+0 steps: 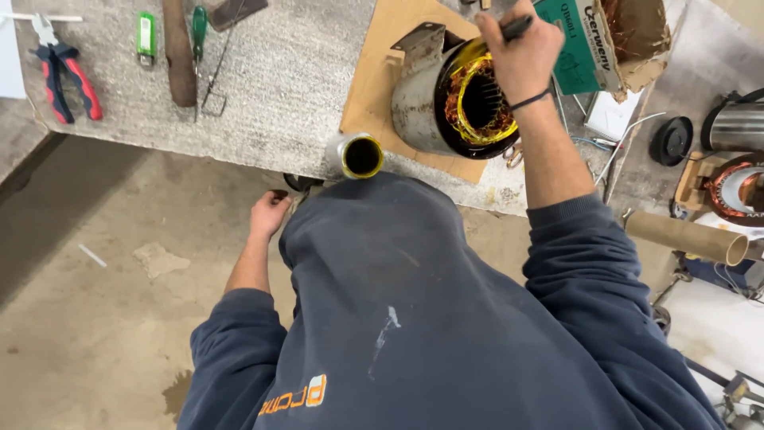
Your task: Applying a yellow insulating varnish to the copper windings of an electric motor stator using a paintbrush.
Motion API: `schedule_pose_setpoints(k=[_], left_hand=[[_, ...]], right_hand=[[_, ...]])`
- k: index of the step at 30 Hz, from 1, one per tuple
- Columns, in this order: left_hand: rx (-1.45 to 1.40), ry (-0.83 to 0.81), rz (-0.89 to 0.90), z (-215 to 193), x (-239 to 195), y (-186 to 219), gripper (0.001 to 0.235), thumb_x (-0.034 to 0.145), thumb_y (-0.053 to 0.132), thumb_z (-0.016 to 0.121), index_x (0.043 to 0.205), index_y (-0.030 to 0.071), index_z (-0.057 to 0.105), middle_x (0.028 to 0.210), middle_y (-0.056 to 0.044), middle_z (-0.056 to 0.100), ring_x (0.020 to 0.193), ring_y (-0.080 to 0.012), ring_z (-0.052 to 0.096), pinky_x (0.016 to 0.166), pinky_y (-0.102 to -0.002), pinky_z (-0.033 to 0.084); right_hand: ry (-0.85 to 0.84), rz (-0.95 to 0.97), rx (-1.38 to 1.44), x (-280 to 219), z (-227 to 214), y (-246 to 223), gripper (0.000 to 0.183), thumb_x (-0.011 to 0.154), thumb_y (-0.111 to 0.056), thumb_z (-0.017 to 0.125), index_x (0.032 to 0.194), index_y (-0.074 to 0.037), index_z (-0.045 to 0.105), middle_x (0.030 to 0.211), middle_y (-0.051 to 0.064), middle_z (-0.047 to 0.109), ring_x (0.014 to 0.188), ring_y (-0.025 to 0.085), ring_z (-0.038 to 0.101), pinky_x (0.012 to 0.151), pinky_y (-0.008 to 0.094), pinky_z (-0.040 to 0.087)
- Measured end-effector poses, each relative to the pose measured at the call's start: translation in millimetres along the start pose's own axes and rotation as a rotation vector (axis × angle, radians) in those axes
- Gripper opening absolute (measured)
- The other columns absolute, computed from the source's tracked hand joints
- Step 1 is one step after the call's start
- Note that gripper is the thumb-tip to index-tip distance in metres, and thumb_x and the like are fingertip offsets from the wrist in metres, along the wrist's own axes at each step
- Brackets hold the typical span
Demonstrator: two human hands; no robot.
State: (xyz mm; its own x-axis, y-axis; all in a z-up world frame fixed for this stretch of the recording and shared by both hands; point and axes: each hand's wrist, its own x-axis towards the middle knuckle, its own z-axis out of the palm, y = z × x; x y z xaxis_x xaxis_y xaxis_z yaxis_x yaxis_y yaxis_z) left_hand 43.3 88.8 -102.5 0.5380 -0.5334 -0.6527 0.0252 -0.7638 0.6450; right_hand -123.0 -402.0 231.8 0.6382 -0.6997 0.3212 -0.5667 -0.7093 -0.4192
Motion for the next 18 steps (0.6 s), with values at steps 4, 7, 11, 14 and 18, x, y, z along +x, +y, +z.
schedule_pose_setpoints(k=[4,7,11,14,18], left_hand=[[-0.059,0.041,0.027,-19.4,4.8,-8.7,0.040,0.087,0.036,0.075,0.118,0.010,0.075,0.101,-0.012,0.077,0.095,-0.0249,0.074,0.087,-0.037,0.056],[-0.096,0.082,0.049,-35.1,11.2,-23.9,0.040,0.089,0.034,0.074,0.119,0.009,0.074,0.101,-0.012,0.077,0.094,-0.0246,0.074,0.086,-0.037,0.056],[-0.081,0.090,0.001,-54.2,1.9,-22.3,0.037,0.087,0.031,0.074,0.117,0.010,0.075,0.100,-0.011,0.078,0.094,-0.0210,0.074,0.086,-0.035,0.056],[-0.124,0.121,0.019,-62.7,-0.5,-21.9,0.037,0.088,0.030,0.075,0.118,0.009,0.074,0.101,-0.011,0.078,0.095,-0.0210,0.074,0.086,-0.035,0.056],[-0.112,0.101,-0.024,-72.3,-12.7,-25.1,0.036,0.090,0.031,0.074,0.119,0.010,0.074,0.102,-0.011,0.078,0.095,-0.0222,0.073,0.087,-0.036,0.056]], right_hand=[[0.072,-0.102,0.022,-5.6,-11.2,-2.5,0.045,0.098,-0.023,0.091,0.078,-0.003,0.057,0.065,0.007,0.056,0.058,0.015,0.054,0.054,0.033,0.043],[0.004,-0.017,0.187,-7.4,-4.7,2.8,0.043,0.097,-0.019,0.090,0.077,-0.002,0.056,0.065,0.004,0.051,0.062,0.012,0.045,0.057,0.031,0.038],[0.298,0.120,0.377,-8.1,12.8,70.2,0.045,0.101,-0.016,0.090,0.078,-0.002,0.054,0.075,0.002,0.055,0.071,0.010,0.048,0.065,0.030,0.042],[0.264,0.155,0.566,-13.9,12.6,96.2,0.046,0.100,-0.011,0.087,0.079,-0.004,0.047,0.077,0.000,0.048,0.075,0.011,0.044,0.068,0.031,0.038],[0.250,0.106,-0.110,-8.5,-21.3,78.4,0.044,0.093,-0.016,0.093,0.076,-0.006,0.054,0.069,0.000,0.051,0.063,0.012,0.046,0.062,0.029,0.042]])
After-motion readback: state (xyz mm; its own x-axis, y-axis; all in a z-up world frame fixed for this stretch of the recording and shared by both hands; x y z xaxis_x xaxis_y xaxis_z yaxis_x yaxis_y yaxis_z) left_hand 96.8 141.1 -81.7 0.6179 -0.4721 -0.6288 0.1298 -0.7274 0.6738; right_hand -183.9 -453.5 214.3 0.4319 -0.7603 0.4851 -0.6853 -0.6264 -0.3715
